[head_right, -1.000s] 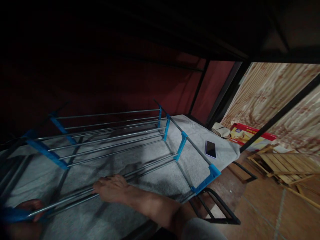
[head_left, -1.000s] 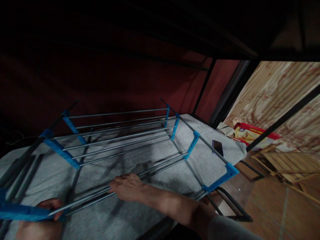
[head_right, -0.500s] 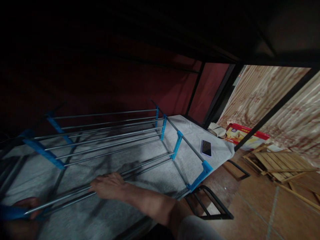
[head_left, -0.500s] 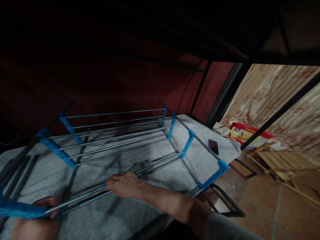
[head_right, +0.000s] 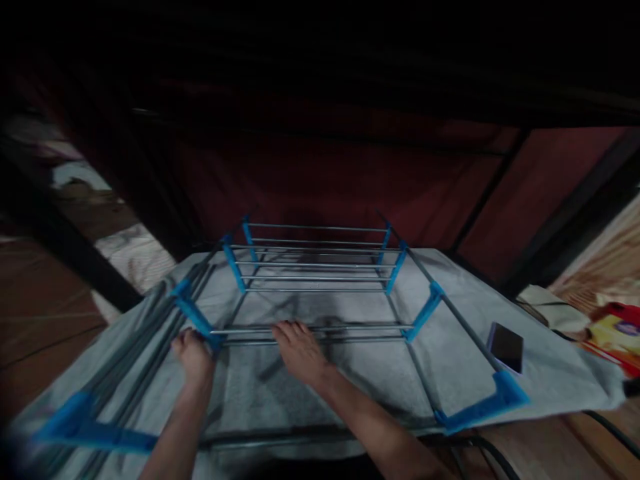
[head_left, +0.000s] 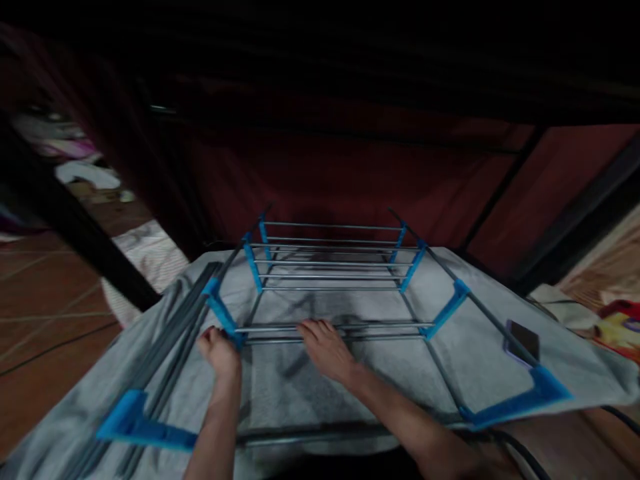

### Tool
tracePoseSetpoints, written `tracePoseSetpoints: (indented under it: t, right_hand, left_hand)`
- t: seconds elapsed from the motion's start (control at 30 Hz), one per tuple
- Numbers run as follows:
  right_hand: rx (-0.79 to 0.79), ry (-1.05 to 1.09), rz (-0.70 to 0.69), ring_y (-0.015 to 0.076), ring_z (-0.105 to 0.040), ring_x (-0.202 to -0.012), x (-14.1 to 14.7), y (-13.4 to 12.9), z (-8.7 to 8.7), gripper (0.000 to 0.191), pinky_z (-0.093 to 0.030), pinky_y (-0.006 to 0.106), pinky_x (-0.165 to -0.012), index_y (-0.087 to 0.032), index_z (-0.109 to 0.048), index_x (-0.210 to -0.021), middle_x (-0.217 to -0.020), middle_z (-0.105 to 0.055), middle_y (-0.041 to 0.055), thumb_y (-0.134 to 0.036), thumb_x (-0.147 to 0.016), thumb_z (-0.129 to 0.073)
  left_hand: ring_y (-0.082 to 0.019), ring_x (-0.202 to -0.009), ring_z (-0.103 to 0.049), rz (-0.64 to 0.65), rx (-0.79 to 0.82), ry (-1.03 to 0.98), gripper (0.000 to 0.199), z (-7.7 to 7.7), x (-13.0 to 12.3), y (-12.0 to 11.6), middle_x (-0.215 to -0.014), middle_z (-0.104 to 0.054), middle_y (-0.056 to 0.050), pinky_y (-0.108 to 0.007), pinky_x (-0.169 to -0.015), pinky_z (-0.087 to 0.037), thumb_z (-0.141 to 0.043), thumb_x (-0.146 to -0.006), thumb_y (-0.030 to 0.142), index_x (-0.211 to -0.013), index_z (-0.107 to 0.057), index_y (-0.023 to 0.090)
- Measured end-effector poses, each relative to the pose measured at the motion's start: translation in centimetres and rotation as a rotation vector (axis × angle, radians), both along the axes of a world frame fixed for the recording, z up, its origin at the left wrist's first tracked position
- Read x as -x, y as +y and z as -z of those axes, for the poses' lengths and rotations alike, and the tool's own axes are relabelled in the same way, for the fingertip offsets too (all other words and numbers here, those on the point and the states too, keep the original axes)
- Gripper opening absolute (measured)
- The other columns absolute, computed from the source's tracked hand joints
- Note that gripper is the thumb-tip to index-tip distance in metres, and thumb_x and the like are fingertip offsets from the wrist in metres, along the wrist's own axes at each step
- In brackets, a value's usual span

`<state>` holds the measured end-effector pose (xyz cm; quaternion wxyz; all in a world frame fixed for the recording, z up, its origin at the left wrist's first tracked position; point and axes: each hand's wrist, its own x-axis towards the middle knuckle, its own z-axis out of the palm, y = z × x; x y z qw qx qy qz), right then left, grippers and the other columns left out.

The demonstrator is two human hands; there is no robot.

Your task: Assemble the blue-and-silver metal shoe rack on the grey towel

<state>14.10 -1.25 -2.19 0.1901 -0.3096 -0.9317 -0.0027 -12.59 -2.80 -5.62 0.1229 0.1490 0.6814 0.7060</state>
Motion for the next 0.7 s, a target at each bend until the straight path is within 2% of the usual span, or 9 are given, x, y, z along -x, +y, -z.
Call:
tracePoseSetpoints:
  t: [0.07, 0.17, 0.23, 0.3, 0.37, 0.43, 0.5, 0.57, 0.7]
  right_hand:
    - [0.027, 0.021, -0.006, 0.0204, -0.055, -0.121, -0.7, -0.8, 0.8, 0.044, -0.044, 0.037, -0.107, -0.02, -0.054, -0.139, -0.138, -0.059, 0.0098, -0.01, -0.097, -0.045]
    - [0.093, -0.002, -0.041, 0.019, -0.059, -0.114, -1.7, -1.7, 2.0, 0.042, -0.047, 0.034, -0.102, -0.022, -0.06, -0.133, -0.128, -0.064, 0.008, -0.008, -0.097, -0.043]
    - [0.139, -0.035, -0.048, 0.0189, -0.062, -0.109, -2.2, -2.0, 2.8, 0.041, -0.048, 0.034, -0.1, -0.022, -0.063, -0.129, -0.119, -0.067, 0.0074, -0.007, -0.097, -0.042]
    - [0.187, -0.065, -0.015, 0.0195, -0.064, -0.105, -2.5, -2.1, 3.8, 0.039, -0.05, 0.034, -0.097, -0.022, -0.068, -0.122, -0.112, -0.069, 0.0071, -0.007, -0.096, -0.043]
    - [0.238, -0.083, 0.023, 0.0196, -0.065, -0.104, -2.7, -2.1, 4.8, 0.037, -0.051, 0.034, -0.095, -0.024, -0.071, -0.116, -0.109, -0.07, 0.0067, -0.007, -0.095, -0.045]
    - [0.289, -0.081, 0.03, 0.019, -0.066, -0.104, -3.0, -2.0, 5.6, 0.037, -0.051, 0.032, -0.095, -0.025, -0.072, -0.114, -0.111, -0.07, 0.0059, -0.007, -0.094, -0.047]
    - [0.332, -0.055, 0.027, 0.0179, -0.066, -0.104, -3.4, -2.1, 6.0, 0.036, -0.052, 0.031, -0.094, -0.025, -0.072, -0.115, -0.112, -0.07, 0.0052, -0.008, -0.095, -0.046]
    - [0.35, -0.003, 0.034, 0.0173, -0.066, -0.102, -3.9, -2.3, 5.8, 0.036, -0.052, 0.03, -0.093, -0.025, -0.071, -0.115, -0.112, -0.07, 0.0046, -0.011, -0.098, -0.043]
    - [0.249, 0.154, 0.122, 0.0183, -0.064, -0.102, -5.7, -2.4, 4.5, 0.036, -0.051, 0.033, -0.095, -0.024, -0.069, -0.119, -0.113, -0.069, 0.0057, -0.013, -0.1, -0.04]
  left_hand:
    - [-0.024, -0.106, -0.051, -0.102, 0.026, 0.028, 0.022, 0.7, -0.8, -1.3, -0.094, -0.046, -0.001, -0.045, -0.102, -0.042, -0.054, -0.075, 0.032, -0.093, -0.047, 0.024]
    - [-0.026, -0.114, -0.051, -0.074, 0.053, 0.12, 0.03, 1.5, -3.3, -3.9, -0.108, -0.05, -0.007, -0.046, -0.104, -0.042, -0.059, -0.072, 0.029, -0.101, -0.054, 0.023]
    - [-0.028, -0.118, -0.05, 0.024, 0.067, 0.216, 0.031, 1.8, -5.4, -6.0, -0.116, -0.051, -0.01, -0.047, -0.106, -0.042, -0.057, -0.074, 0.027, -0.104, -0.058, 0.023]
    - [-0.029, -0.12, -0.052, 0.191, 0.091, 0.281, 0.028, 2.1, -7.2, -8.1, -0.121, -0.052, -0.012, -0.048, -0.104, -0.045, -0.055, -0.078, 0.028, -0.105, -0.061, 0.023]
    - [-0.029, -0.121, -0.054, 0.371, 0.124, 0.321, 0.024, 2.3, -8.5, -10.1, -0.125, -0.053, -0.013, -0.048, -0.1, -0.049, -0.054, -0.082, 0.03, -0.103, -0.065, 0.023]
    - [-0.03, -0.122, -0.055, 0.472, 0.153, 0.371, 0.024, 2.5, -9.1, -11.6, -0.126, -0.054, -0.013, -0.049, -0.102, -0.05, -0.052, -0.085, 0.032, -0.102, -0.067, 0.024]
    - [-0.03, -0.124, -0.055, 0.469, 0.164, 0.437, 0.026, 2.7, -9.1, -12.3, -0.126, -0.055, -0.013, -0.051, -0.109, -0.045, -0.053, -0.085, 0.032, -0.106, -0.067, 0.025]
    - [-0.03, -0.125, -0.054, 0.41, 0.169, 0.465, 0.03, 2.8, -8.5, -12.1, -0.126, -0.055, -0.012, -0.052, -0.112, -0.042, -0.054, -0.085, 0.033, -0.112, -0.063, 0.025]
    - [-0.031, -0.121, -0.054, 0.229, 0.207, 0.377, 0.037, 2.9, -6.0, -9.8, -0.122, -0.054, -0.013, -0.055, -0.109, -0.043, -0.054, -0.083, 0.042, -0.115, -0.056, 0.024]
